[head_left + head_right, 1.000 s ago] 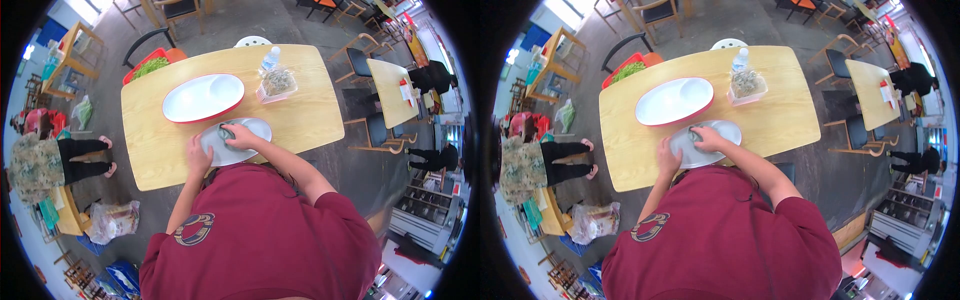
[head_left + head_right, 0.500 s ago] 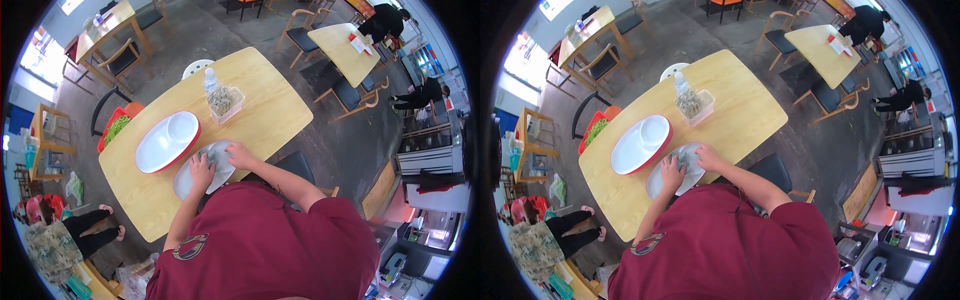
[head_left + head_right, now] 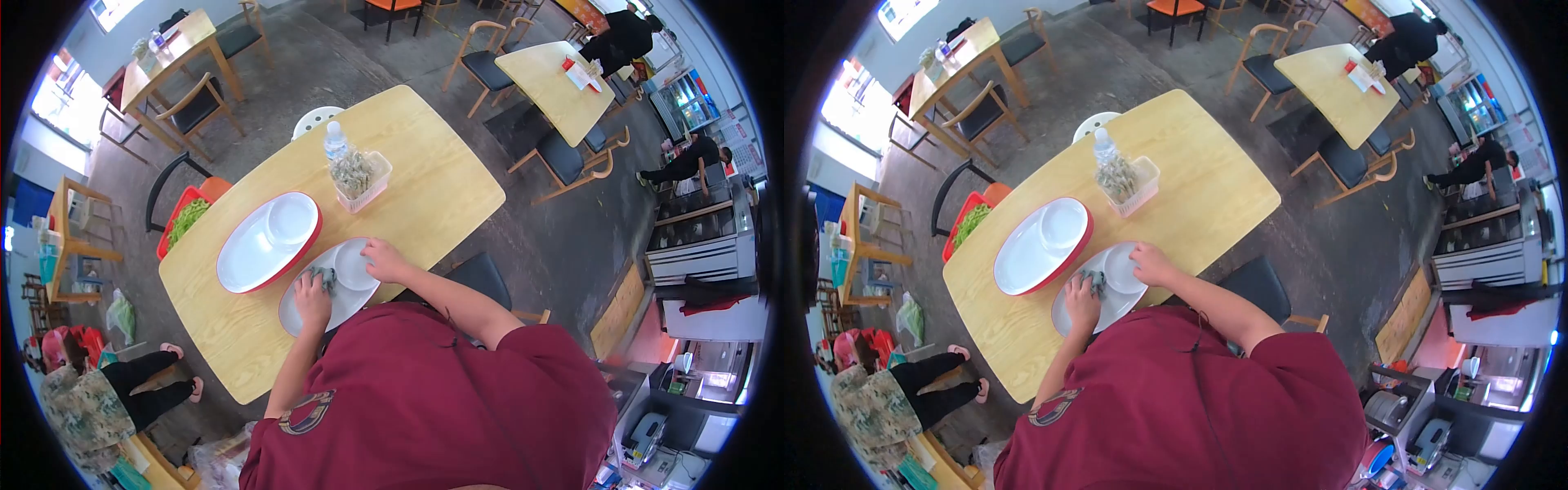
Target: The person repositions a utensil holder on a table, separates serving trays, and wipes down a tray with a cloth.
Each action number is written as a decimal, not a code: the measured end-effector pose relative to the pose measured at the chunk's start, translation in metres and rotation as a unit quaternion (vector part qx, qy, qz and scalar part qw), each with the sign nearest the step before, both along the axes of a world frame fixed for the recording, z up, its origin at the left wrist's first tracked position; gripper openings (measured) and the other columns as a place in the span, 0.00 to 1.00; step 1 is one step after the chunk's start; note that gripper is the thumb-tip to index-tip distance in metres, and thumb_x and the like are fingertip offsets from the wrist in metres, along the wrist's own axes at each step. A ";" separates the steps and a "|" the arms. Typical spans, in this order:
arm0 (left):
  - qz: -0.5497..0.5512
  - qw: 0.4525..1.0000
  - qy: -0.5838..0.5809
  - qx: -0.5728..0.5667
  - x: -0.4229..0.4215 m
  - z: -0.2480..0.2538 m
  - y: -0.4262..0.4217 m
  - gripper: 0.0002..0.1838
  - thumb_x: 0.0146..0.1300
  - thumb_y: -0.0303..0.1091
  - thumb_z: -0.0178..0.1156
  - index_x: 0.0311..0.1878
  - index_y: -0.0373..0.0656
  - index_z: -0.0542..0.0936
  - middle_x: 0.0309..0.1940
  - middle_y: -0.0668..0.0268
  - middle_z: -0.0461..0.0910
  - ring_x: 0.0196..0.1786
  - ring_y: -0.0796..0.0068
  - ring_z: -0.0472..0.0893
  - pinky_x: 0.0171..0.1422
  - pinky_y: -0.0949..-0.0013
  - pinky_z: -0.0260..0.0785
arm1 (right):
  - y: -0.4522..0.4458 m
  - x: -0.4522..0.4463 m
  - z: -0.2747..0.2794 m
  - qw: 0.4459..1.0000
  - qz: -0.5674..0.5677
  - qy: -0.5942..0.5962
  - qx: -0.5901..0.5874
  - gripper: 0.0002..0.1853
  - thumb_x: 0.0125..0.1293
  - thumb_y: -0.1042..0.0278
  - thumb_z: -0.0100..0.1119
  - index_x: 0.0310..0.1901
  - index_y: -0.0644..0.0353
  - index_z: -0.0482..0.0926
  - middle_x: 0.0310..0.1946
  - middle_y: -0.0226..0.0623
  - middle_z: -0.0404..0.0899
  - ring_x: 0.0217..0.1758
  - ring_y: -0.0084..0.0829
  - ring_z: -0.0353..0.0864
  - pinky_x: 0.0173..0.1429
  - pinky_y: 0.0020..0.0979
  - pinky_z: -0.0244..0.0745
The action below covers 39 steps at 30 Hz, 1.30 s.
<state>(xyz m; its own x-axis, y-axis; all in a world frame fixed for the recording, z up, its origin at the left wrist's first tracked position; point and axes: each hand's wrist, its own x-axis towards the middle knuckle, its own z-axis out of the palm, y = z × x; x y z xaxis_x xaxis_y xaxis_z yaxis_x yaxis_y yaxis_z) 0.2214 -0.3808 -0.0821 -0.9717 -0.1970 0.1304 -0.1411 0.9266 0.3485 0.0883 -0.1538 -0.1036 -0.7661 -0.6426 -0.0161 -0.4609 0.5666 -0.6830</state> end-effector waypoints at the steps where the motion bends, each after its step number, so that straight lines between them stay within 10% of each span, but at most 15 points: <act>1: -0.006 1.000 0.002 0.012 -0.002 0.001 0.001 0.21 0.54 0.27 0.69 0.54 0.47 0.85 0.61 0.61 0.79 0.64 0.52 0.77 0.63 0.50 0.73 | -0.001 0.000 0.000 1.000 0.004 0.003 0.003 0.18 0.57 0.68 0.64 0.50 0.63 0.85 0.50 0.47 0.80 0.57 0.49 0.80 0.63 0.45 0.78; 21: 0.070 0.993 -0.029 -0.090 0.075 -0.006 -0.048 0.18 0.52 0.26 0.66 0.48 0.46 0.88 0.55 0.65 0.83 0.61 0.55 0.78 0.66 0.53 0.67 | -0.016 -0.004 0.009 0.999 -0.034 -0.001 0.038 0.17 0.56 0.69 0.62 0.49 0.61 0.85 0.52 0.52 0.81 0.56 0.54 0.82 0.62 0.49 0.79; 39: 0.139 0.967 -0.203 0.065 0.081 0.015 -0.023 0.32 0.57 0.45 0.70 0.61 0.36 0.78 0.51 0.40 0.79 0.52 0.38 0.82 0.58 0.43 0.77 | -0.024 0.005 0.012 0.999 0.007 0.028 0.017 0.18 0.60 0.64 0.67 0.51 0.61 0.84 0.50 0.50 0.82 0.55 0.52 0.82 0.61 0.48 0.79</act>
<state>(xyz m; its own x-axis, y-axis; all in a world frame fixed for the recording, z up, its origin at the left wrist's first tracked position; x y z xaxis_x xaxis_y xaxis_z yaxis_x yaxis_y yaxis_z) 0.3025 -0.4037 -0.0676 -0.8448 -0.4466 -0.2947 -0.5279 0.7856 0.3226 0.0935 -0.1779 -0.0913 -0.7574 -0.6529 0.0049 -0.5060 0.5822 -0.6365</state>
